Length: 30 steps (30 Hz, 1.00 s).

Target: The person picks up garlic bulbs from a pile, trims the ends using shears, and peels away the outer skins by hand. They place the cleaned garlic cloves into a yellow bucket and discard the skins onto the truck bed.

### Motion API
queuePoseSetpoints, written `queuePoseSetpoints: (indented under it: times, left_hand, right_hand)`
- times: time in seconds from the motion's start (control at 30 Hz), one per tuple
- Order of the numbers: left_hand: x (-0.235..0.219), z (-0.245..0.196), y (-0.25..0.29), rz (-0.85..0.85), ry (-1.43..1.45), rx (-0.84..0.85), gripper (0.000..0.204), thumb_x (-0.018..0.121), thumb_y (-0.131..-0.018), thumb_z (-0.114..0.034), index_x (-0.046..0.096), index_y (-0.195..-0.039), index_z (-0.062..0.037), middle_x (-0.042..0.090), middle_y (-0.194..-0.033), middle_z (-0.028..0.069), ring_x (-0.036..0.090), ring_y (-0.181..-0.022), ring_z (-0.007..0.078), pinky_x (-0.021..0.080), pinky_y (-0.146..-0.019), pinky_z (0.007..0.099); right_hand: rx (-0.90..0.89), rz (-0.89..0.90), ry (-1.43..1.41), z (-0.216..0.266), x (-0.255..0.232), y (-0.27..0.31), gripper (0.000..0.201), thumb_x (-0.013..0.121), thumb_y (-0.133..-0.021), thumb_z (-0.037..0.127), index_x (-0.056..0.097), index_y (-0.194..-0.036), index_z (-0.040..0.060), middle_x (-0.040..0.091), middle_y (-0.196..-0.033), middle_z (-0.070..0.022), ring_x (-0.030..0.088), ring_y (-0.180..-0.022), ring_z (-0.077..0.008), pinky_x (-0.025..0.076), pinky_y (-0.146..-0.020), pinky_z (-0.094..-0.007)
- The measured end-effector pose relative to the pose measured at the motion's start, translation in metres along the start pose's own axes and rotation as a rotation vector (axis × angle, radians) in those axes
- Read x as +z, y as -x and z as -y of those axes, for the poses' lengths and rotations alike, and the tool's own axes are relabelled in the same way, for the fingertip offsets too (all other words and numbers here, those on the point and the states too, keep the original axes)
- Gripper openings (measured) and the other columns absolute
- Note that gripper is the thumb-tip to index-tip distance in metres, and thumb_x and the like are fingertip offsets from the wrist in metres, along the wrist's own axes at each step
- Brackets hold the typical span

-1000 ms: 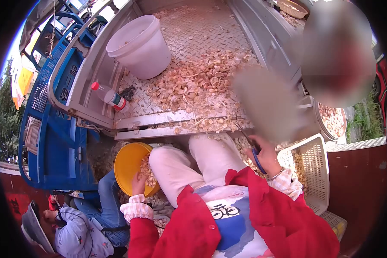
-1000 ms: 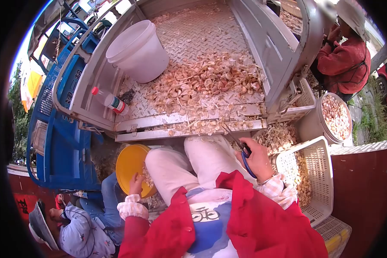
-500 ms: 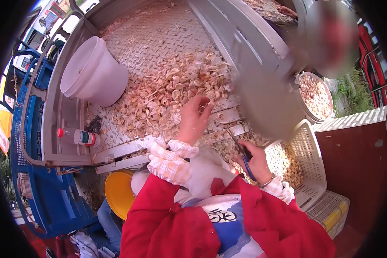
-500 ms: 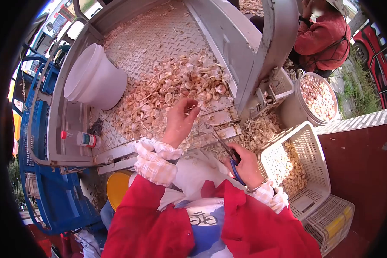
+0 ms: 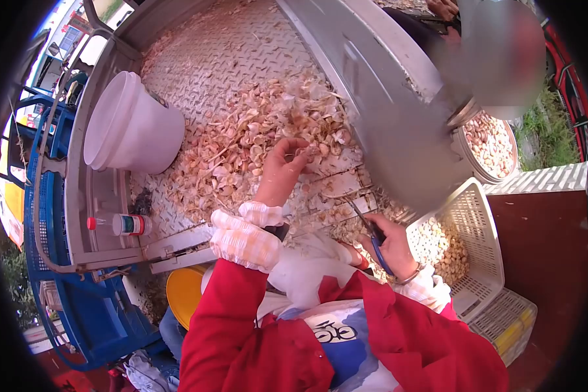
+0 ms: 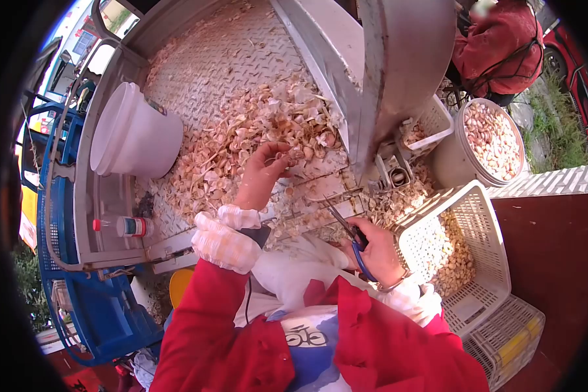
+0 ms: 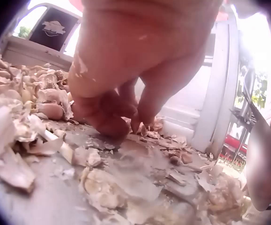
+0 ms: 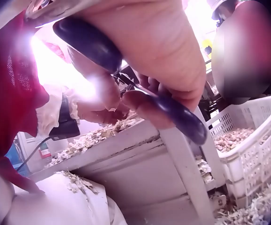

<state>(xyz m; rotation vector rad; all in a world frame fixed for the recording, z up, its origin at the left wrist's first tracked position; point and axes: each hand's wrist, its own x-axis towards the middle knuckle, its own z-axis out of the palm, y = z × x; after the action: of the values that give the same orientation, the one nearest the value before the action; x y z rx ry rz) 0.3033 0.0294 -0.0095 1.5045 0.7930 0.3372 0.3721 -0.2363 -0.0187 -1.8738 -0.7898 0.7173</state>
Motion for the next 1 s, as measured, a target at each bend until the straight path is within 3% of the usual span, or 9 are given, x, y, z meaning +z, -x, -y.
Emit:
queuePoseSetpoints:
  times: [0.07,0.17,0.23,0.27,0.63,0.7,0.8,0.87,1.0]
  left_hand:
    - [-0.002,0.006,-0.012,-0.005,0.088,-0.005,0.022,0.065,-0.084,-0.007,0.064,-0.106,-0.0043,0.06,-0.078,0.0059,0.059,-0.074,0.0147,0.049,-0.067,0.0344]
    - [0.003,0.008,-0.022,0.034,-0.369,0.115,0.026,0.063,-0.083,-0.003,0.065,-0.109,-0.0068,0.06,-0.084,0.0083,0.06,-0.076,0.0208,0.049,-0.069,0.0366]
    - [0.007,0.004,-0.018,0.064,-0.795,0.628,0.035,0.067,-0.078,-0.004,0.065,-0.112,-0.0101,0.058,-0.088,0.0085,0.06,-0.074,0.0231,0.048,-0.067,0.033]
    - [0.009,0.016,-0.023,0.045,-0.709,0.584,0.041,0.069,-0.075,-0.003,0.066,-0.113,-0.0157,0.055,-0.09,0.0121,0.061,-0.078,0.0303,0.05,-0.07,0.0377]
    - [0.024,-0.006,-0.018,0.052,-0.716,0.57,0.016,0.067,-0.077,-0.006,0.067,-0.093,-0.0061,0.055,-0.092,0.0134,0.06,-0.086,0.0354,0.049,-0.075,0.0431]
    - [0.027,-0.013,-0.01,0.028,-0.697,0.567,0.014,0.068,-0.076,-0.006,0.066,-0.089,-0.005,0.057,-0.091,0.0133,0.06,-0.086,0.0356,0.049,-0.076,0.0431]
    - [0.029,-0.022,0.017,-0.064,-0.608,0.607,0.013,0.069,-0.076,-0.008,0.064,-0.086,-0.0025,0.063,-0.082,0.012,0.063,-0.076,0.0295,0.051,-0.07,0.039]
    - [0.032,-0.03,0.047,-0.087,-0.342,0.25,0.015,0.071,-0.076,-0.011,0.063,-0.085,-0.0013,0.064,-0.072,0.0101,0.062,-0.064,0.0215,0.05,-0.061,0.0336]
    - [0.033,-0.032,0.091,-0.231,-0.373,0.241,0.016,0.071,-0.076,-0.01,0.061,-0.084,-0.0016,0.061,-0.067,0.0081,0.056,-0.055,0.017,0.046,-0.054,0.0309]
  right_hand:
    - [-0.001,0.043,0.021,0.004,-0.001,-0.001,0.04,0.075,-0.077,0.011,0.06,-0.113,0.0026,0.052,-0.069,-0.0048,0.046,-0.061,-0.011,0.041,-0.057,-0.0264]
    - [-0.007,0.02,-0.002,0.003,-0.004,0.002,0.04,0.075,-0.077,0.011,0.06,-0.113,0.0022,0.051,-0.068,-0.0047,0.046,-0.06,-0.0114,0.041,-0.056,-0.0269]
    - [-0.01,0.028,0.035,0.001,-0.011,0.004,0.04,0.076,-0.077,0.011,0.06,-0.113,0.0013,0.053,-0.069,-0.0047,0.047,-0.061,-0.0115,0.041,-0.057,-0.0268]
    - [0.008,0.013,0.02,-0.001,-0.012,0.006,0.04,0.076,-0.077,0.011,0.06,-0.113,0.0006,0.054,-0.07,-0.0047,0.047,-0.062,-0.0113,0.041,-0.058,-0.0268]
    - [-0.052,-0.151,0.033,0.0,-0.01,0.019,0.038,0.076,-0.077,0.014,0.062,-0.11,0.0016,0.052,-0.063,-0.0054,0.05,-0.057,-0.0133,0.044,-0.054,-0.0289]
    - [0.066,-0.18,-0.064,0.016,-0.012,0.018,0.041,0.077,-0.075,0.016,0.062,-0.11,0.0014,0.054,-0.064,-0.0055,0.051,-0.057,-0.0138,0.044,-0.055,-0.0297]
    - [-0.019,-0.156,0.087,0.026,-0.015,0.012,0.042,0.078,-0.075,0.018,0.061,-0.11,0.002,0.054,-0.065,-0.0072,0.054,-0.057,-0.0169,0.045,-0.056,-0.0313]
    - [-0.08,-0.132,0.13,0.03,-0.01,0.007,0.041,0.078,-0.075,0.019,0.061,-0.109,0.0026,0.055,-0.066,-0.0085,0.055,-0.057,-0.0194,0.046,-0.056,-0.0321]
    - [-0.184,-0.111,0.179,0.049,0.004,0.004,0.039,0.078,-0.074,0.019,0.062,-0.106,0.0038,0.059,-0.074,-0.0139,0.059,-0.061,-0.0272,0.048,-0.059,-0.0346]
